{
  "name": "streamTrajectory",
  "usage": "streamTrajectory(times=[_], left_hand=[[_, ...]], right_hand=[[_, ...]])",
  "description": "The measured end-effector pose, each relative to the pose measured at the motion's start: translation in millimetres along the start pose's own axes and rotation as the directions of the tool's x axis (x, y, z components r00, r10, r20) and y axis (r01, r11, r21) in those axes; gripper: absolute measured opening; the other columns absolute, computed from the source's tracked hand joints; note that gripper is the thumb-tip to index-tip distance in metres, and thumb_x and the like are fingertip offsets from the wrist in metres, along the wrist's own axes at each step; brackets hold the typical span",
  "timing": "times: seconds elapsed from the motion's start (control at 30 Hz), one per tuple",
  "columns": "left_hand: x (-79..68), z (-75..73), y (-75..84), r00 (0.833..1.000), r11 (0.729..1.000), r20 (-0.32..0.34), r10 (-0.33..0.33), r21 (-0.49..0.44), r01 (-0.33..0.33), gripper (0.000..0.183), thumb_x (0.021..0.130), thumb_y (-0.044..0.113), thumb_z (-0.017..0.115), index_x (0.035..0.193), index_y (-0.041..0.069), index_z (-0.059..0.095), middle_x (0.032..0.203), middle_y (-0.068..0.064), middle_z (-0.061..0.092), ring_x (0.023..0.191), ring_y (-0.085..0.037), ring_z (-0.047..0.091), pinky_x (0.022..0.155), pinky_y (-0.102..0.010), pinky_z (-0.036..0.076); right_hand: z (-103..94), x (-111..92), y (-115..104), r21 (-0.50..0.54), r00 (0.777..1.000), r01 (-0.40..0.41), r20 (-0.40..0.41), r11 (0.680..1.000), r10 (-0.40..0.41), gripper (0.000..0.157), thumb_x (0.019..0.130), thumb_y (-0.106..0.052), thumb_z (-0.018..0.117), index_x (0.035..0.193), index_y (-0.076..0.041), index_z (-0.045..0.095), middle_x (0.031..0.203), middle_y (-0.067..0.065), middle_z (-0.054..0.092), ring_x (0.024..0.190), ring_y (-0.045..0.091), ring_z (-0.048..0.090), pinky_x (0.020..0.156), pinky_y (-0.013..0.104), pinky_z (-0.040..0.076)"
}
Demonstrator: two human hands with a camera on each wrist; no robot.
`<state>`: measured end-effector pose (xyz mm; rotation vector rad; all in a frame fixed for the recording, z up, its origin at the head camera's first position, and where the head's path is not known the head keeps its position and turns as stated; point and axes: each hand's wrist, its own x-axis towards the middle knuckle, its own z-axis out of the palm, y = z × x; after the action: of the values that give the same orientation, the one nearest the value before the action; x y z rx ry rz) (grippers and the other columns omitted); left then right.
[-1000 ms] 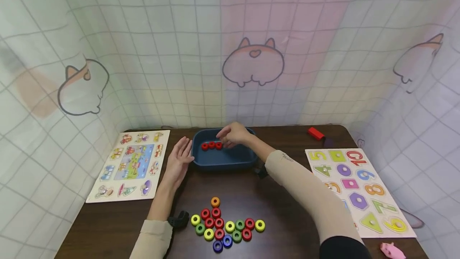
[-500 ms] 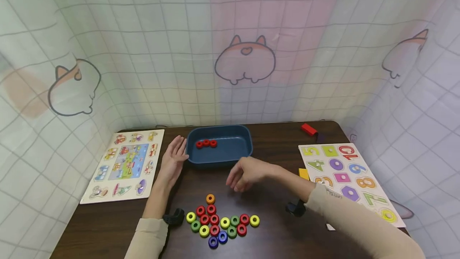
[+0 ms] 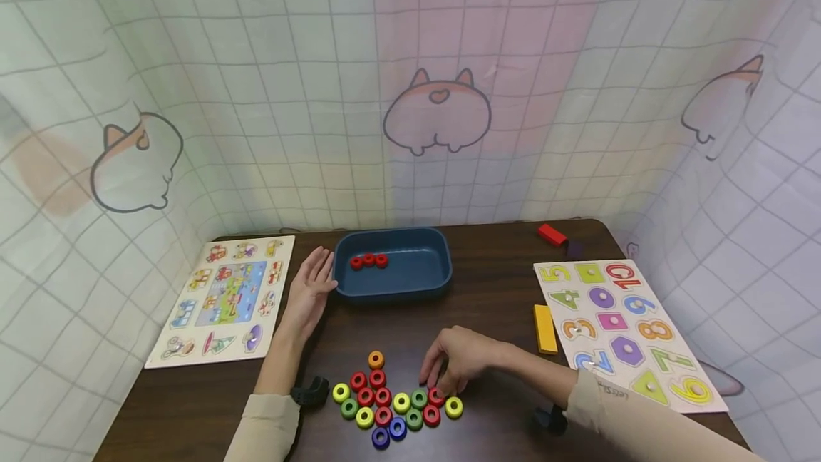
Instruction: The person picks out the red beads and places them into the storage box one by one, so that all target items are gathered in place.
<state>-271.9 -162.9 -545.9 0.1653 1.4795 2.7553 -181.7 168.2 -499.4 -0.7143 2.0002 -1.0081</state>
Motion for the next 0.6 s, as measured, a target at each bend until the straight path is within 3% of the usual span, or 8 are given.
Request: streamTrajectory(times=[0.17, 0.33, 0.47, 0.6], left_hand=[[-1.9, -1.4, 1.8, 1.000, 1.000, -0.016, 0.000, 0.021, 0.001, 0.080, 0.085, -0.025, 0.047, 0.154, 0.008, 0.024, 0.160, -0.009, 0.019, 0.147, -0.021, 0.024, 0.116, -0.033, 0.028], [-1.5, 0.8, 2.0, 1.000, 1.000, -0.005, -0.001, 0.022, 0.001, 0.080, 0.085, -0.025, 0.046, 0.154, 0.009, 0.023, 0.161, -0.010, 0.017, 0.148, -0.022, 0.023, 0.118, -0.036, 0.025], [-1.3, 2.9, 1.9, 1.000, 1.000, -0.004, -0.003, 0.020, 0.003, 0.080, 0.085, -0.026, 0.046, 0.154, 0.008, 0.022, 0.160, -0.009, 0.019, 0.148, -0.022, 0.022, 0.119, -0.039, 0.021], [-1.3, 3.7, 1.9, 1.000, 1.000, -0.007, -0.004, 0.026, 0.004, 0.080, 0.085, -0.026, 0.045, 0.154, 0.007, 0.021, 0.160, -0.009, 0.019, 0.148, -0.022, 0.023, 0.119, -0.039, 0.021]], right_hand=[[3.3, 4.3, 0.8, 0.129, 0.999, -0.013, 0.040, 0.992, 0.008, 0.029, 0.076, 0.008, 0.073, 0.101, -0.006, 0.076, 0.093, 0.015, 0.074, 0.070, 0.036, 0.071, 0.062, 0.052, 0.060], [-4.4, 5.4, -7.1, 0.132, 0.999, -0.028, 0.034, 0.991, 0.024, 0.030, 0.075, 0.010, 0.070, 0.101, -0.005, 0.075, 0.094, 0.016, 0.073, 0.070, 0.039, 0.071, 0.063, 0.057, 0.058], [-24.8, 8.7, -22.9, 0.084, 1.000, 0.004, -0.020, 0.996, -0.003, 0.028, 0.078, 0.007, 0.070, 0.103, -0.006, 0.075, 0.094, 0.012, 0.074, 0.070, 0.036, 0.071, 0.063, 0.053, 0.060], [-57.3, 17.0, -43.4, 0.072, 0.996, 0.046, -0.081, 0.996, -0.040, 0.025, 0.082, 0.003, 0.071, 0.105, -0.007, 0.075, 0.097, 0.011, 0.074, 0.074, 0.036, 0.072, 0.066, 0.052, 0.060]])
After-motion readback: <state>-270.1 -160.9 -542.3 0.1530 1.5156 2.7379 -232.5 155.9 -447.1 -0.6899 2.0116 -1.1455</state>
